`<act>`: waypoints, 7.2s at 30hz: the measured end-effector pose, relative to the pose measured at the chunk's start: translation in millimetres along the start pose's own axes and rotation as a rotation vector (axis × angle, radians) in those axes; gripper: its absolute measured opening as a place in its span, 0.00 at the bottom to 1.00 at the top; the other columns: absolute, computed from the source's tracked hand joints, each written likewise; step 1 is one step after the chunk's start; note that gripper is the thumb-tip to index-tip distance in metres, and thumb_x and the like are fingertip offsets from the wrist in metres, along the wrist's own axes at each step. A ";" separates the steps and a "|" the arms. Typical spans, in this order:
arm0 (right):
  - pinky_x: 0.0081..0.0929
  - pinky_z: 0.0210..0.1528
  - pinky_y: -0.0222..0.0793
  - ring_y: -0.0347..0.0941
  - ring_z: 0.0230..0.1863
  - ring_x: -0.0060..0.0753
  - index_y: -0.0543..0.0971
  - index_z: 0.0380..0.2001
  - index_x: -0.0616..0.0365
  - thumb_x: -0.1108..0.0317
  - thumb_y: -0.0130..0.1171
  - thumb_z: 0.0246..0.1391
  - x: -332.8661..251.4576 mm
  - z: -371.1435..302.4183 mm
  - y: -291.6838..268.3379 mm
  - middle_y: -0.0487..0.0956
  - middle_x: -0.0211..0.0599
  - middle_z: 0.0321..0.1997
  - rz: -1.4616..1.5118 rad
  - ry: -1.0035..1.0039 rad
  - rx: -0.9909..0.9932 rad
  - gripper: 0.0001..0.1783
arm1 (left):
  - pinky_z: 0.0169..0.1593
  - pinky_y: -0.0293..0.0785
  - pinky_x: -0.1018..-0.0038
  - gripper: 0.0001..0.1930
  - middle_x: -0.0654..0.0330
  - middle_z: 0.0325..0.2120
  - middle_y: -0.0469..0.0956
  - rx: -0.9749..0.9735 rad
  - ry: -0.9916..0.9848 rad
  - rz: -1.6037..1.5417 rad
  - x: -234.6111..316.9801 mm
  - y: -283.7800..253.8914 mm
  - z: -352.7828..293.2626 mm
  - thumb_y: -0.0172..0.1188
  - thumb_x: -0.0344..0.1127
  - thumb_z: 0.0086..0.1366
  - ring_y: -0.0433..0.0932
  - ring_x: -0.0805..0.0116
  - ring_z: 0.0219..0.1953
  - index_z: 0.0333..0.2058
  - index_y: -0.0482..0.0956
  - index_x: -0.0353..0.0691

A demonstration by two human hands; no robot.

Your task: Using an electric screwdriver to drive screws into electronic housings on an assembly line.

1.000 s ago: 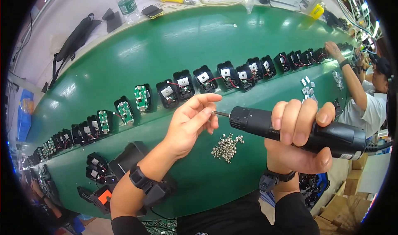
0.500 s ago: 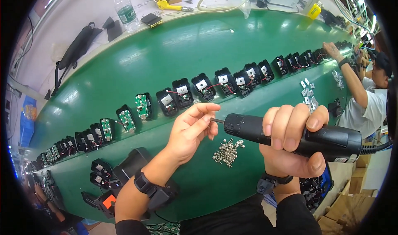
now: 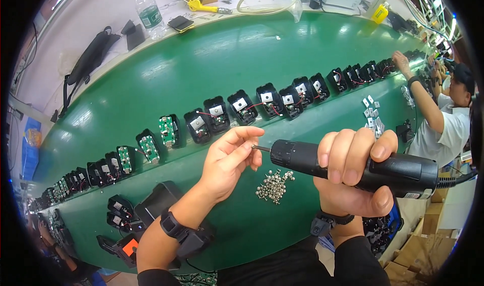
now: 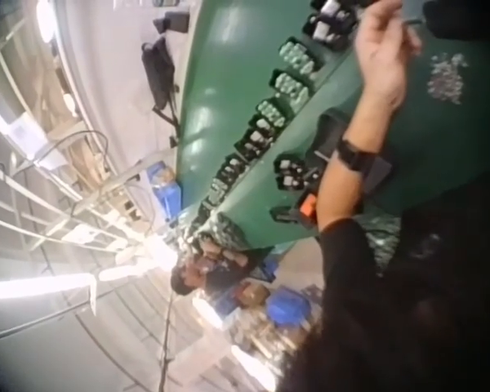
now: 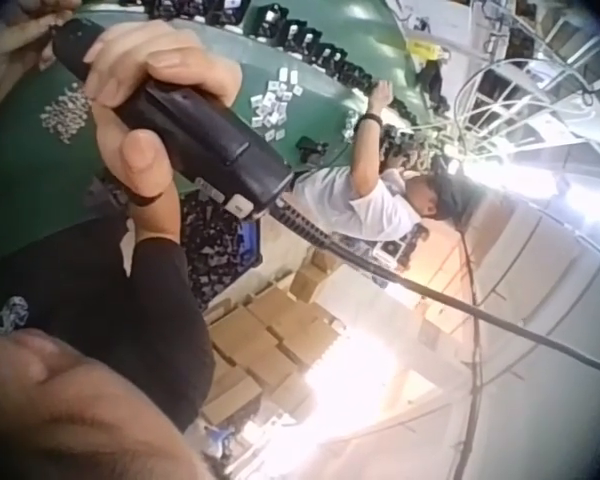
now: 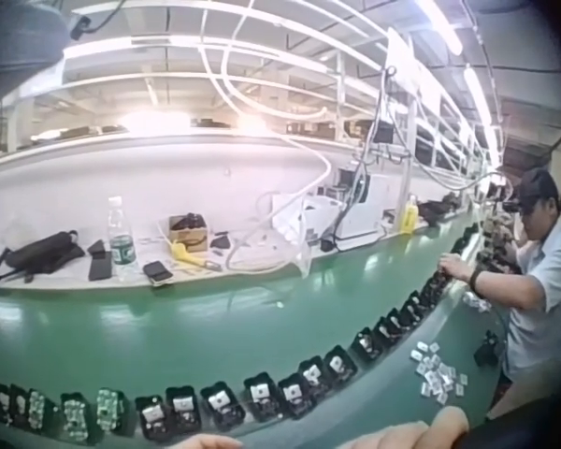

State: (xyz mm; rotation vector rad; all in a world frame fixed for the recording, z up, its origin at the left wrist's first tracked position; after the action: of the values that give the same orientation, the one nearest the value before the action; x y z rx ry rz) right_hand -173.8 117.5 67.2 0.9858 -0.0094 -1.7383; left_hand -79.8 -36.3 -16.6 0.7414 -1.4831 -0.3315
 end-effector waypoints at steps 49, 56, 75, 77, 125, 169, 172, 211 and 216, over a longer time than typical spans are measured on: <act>0.32 0.41 0.69 0.70 0.31 0.28 0.66 0.42 0.59 0.69 0.62 0.47 111.8 47.7 -35.5 0.72 0.35 0.27 -0.077 0.120 -0.098 0.21 | 0.55 0.61 0.58 0.29 0.58 0.32 0.79 0.205 0.541 1.833 31.3 -41.3 71.0 0.73 0.41 0.33 0.77 0.62 0.39 0.38 0.78 0.37; 0.26 0.28 0.70 0.72 0.24 0.30 0.72 0.29 0.58 0.79 0.62 0.39 129.9 60.6 -37.4 0.75 0.36 0.23 -0.321 0.123 -0.346 0.12 | 0.54 0.60 0.57 0.21 0.58 0.22 0.77 0.136 0.627 1.824 29.4 -51.9 75.7 0.68 0.45 0.37 0.76 0.61 0.30 0.31 0.77 0.42; 0.26 0.30 0.63 0.67 0.27 0.30 0.70 0.26 0.59 0.74 0.62 0.32 85.4 37.1 -12.6 0.69 0.35 0.25 -0.658 0.023 -0.125 0.14 | 0.58 0.56 0.53 0.22 0.58 0.38 0.78 0.104 0.636 2.091 41.1 -25.0 54.9 0.66 0.40 0.44 0.74 0.54 0.47 0.40 0.77 0.42; 0.24 0.35 0.66 0.70 0.31 0.25 0.73 0.32 0.62 0.78 0.62 0.33 60.2 27.3 -24.1 0.73 0.32 0.29 -0.532 0.146 -0.154 0.17 | 0.56 0.57 0.54 0.24 0.55 0.41 0.76 0.136 0.784 2.275 35.9 -14.5 42.2 0.66 0.40 0.45 0.73 0.52 0.46 0.43 0.75 0.41; 0.33 0.36 0.68 0.72 0.25 0.31 0.70 0.40 0.55 0.78 0.59 0.41 -33.6 -26.3 -27.4 0.74 0.30 0.23 -0.033 0.115 -0.067 0.19 | 0.27 0.71 0.85 0.04 0.61 0.21 0.78 0.073 0.093 0.905 -8.3 29.1 -17.2 0.64 0.22 0.54 0.77 0.78 0.23 0.30 0.82 0.32; 0.33 0.40 0.69 0.68 0.27 0.24 0.62 0.44 0.60 0.79 0.55 0.49 102.9 48.2 -45.2 0.71 0.34 0.25 -0.173 0.069 -0.095 0.20 | 0.52 0.65 0.64 0.39 0.55 0.39 0.77 0.044 0.390 1.903 25.5 -34.7 77.9 0.75 0.43 0.37 0.75 0.60 0.43 0.50 0.71 0.33; 0.32 0.39 0.68 0.68 0.26 0.26 0.63 0.43 0.58 0.75 0.56 0.49 102.8 48.7 -40.1 0.70 0.32 0.25 -0.210 0.098 -0.056 0.19 | 0.51 0.66 0.64 0.38 0.55 0.37 0.77 0.053 0.444 1.842 24.3 -36.4 79.4 0.75 0.43 0.36 0.76 0.58 0.42 0.48 0.73 0.34; 0.35 0.41 0.67 0.70 0.28 0.29 0.64 0.40 0.54 0.76 0.60 0.47 -18.8 -3.8 -21.5 0.71 0.31 0.24 -0.180 0.107 0.038 0.19 | 0.34 0.65 0.69 0.07 0.61 0.26 0.69 -0.298 0.446 2.042 -0.6 -6.9 -5.7 0.60 0.33 0.52 0.72 0.65 0.32 0.31 0.79 0.41; 0.37 0.41 0.67 0.70 0.28 0.30 0.64 0.40 0.53 0.77 0.60 0.46 -31.2 -7.5 -16.3 0.72 0.33 0.26 -0.208 0.076 -0.093 0.20 | 0.32 0.65 0.69 0.02 0.61 0.24 0.69 -0.307 0.446 2.024 -5.5 -13.3 -2.6 0.58 0.30 0.50 0.72 0.65 0.30 0.22 0.75 0.41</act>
State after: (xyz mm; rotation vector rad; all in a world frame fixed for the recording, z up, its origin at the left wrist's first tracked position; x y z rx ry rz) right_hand -179.9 152.4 73.7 1.0124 0.2280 -1.8701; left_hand -74.7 -42.1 -29.1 -1.0188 -1.0628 1.0564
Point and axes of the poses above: each hand's wrist, its own z-axis towards the middle knuckle, its own y-axis out of the palm, x = y × z, the point moved 1 cm from there along z, towards the middle knuckle
